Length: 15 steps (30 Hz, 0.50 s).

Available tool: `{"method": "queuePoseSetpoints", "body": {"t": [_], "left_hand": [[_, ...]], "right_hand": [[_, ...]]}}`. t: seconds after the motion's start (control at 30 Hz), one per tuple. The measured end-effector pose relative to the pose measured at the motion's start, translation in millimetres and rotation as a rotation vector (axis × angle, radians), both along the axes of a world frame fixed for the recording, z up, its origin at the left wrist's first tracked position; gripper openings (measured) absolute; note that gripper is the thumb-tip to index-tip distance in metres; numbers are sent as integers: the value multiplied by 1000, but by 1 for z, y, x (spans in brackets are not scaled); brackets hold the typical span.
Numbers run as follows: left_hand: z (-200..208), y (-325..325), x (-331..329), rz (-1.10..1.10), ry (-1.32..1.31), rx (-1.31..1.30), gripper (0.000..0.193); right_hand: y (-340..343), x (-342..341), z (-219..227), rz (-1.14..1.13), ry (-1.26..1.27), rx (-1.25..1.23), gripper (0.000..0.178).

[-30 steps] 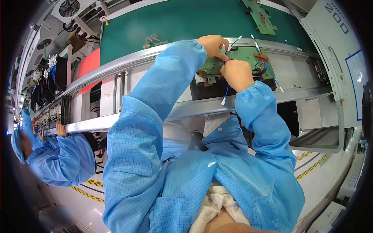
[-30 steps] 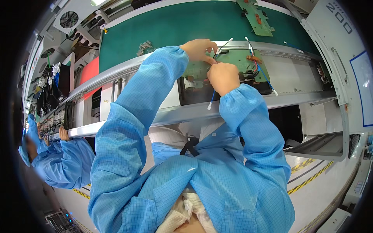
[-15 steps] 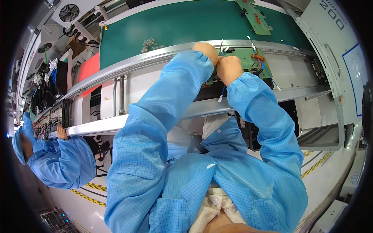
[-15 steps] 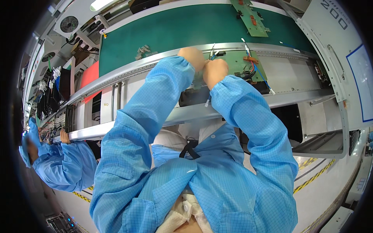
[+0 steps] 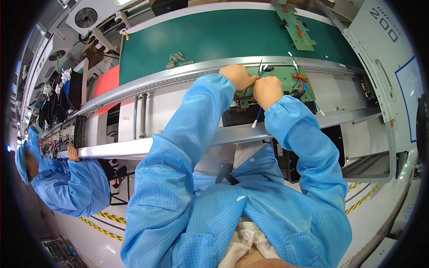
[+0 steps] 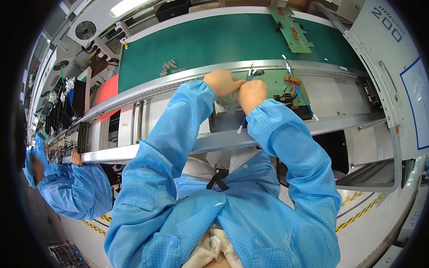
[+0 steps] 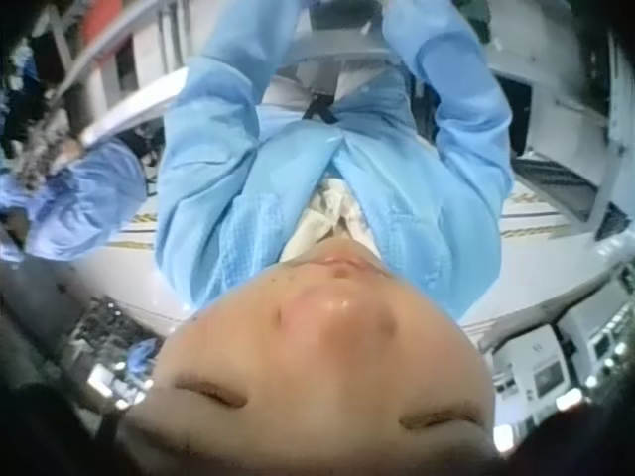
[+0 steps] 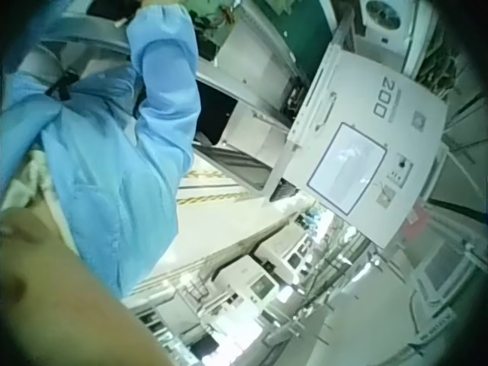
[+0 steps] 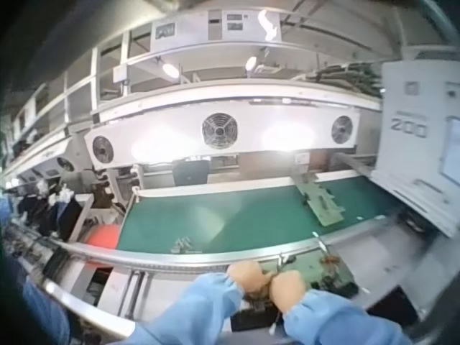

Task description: Assemble circuit boards on a production line by connecting wires and components.

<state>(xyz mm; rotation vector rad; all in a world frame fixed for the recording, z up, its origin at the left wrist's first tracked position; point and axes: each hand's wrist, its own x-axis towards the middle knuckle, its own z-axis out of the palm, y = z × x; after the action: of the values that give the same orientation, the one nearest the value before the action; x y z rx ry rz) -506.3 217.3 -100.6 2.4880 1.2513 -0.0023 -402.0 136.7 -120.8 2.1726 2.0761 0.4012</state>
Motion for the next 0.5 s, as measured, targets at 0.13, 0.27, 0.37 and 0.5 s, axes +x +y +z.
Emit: {"method": "queuePoseSetpoints", "body": {"t": [0.13,0.27,0.37,0.5], "left_hand": [[-8,-6,3,35,45,-58,55],[-14,-10,6,-32,-26,37,40],[-16,-7,2,-351,-93,271,37],[-18,1,13,-326,-18,218,35]], "right_hand": [[-6,-4,-6,-13,-7,-43,17],[-9,-7,-6,-38,-7,-56,17],[-11,-8,-6,-12,31,-27,16],[-11,-7,-14,-78,20,-23,17]]}}
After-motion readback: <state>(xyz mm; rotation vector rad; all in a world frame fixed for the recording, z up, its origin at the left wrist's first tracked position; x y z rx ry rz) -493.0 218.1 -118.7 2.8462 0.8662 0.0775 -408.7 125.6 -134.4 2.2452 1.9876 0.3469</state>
